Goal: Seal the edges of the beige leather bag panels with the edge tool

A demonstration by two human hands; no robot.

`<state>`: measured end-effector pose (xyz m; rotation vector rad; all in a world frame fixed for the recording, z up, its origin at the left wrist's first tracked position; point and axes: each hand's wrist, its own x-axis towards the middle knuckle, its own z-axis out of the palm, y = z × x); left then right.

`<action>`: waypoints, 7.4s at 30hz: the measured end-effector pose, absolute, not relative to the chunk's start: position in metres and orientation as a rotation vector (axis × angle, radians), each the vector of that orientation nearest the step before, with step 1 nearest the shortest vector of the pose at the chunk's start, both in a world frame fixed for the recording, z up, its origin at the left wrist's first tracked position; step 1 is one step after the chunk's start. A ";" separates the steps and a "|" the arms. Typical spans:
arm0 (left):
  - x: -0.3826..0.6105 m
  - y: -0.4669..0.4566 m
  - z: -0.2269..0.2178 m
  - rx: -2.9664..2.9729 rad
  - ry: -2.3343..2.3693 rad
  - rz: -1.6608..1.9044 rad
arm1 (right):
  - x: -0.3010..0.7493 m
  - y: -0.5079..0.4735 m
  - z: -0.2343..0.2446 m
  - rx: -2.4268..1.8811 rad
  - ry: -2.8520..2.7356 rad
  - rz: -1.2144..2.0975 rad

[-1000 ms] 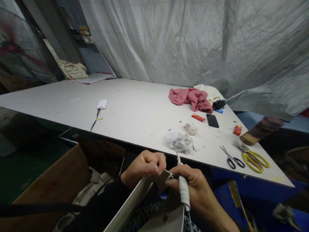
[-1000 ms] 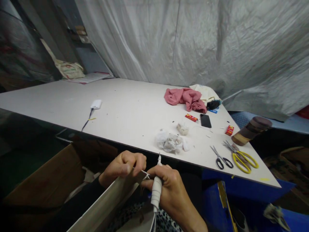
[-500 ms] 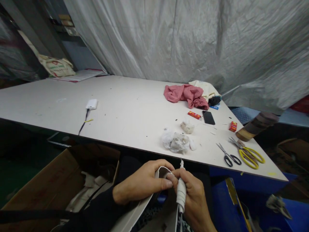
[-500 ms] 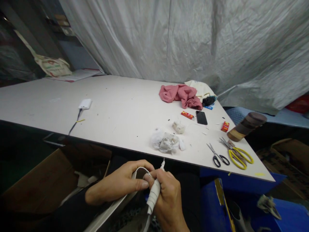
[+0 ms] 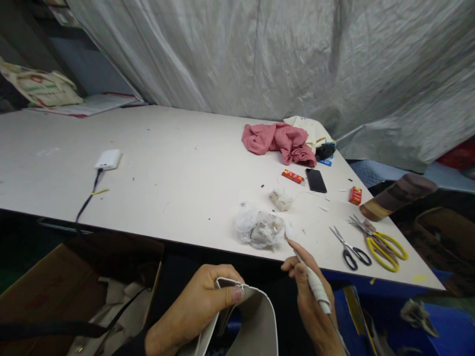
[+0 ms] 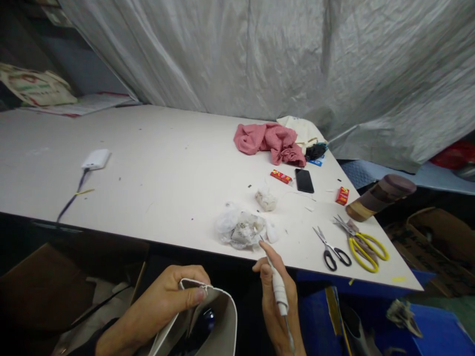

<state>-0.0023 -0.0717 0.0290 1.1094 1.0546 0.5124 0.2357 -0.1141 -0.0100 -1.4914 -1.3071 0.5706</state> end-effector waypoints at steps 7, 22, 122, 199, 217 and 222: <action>0.019 -0.055 -0.002 0.890 1.089 0.667 | 0.240 -0.082 -0.019 -1.469 -1.356 0.368; 0.034 -0.033 -0.006 1.084 1.257 0.555 | 0.243 -0.069 -0.045 -1.536 -1.413 0.297; 0.009 -0.047 -0.031 0.473 0.880 0.581 | 0.216 -0.075 -0.015 -1.262 -1.200 1.154; -0.114 -0.142 0.011 1.103 1.996 1.572 | 0.113 -0.139 0.012 -1.437 -2.187 0.760; -0.113 -0.188 -0.007 1.240 1.989 1.376 | 0.122 -0.168 -0.048 -1.565 -1.623 0.857; -0.122 -0.198 -0.010 1.232 1.994 1.333 | 0.123 -0.169 -0.056 -1.441 -1.648 0.832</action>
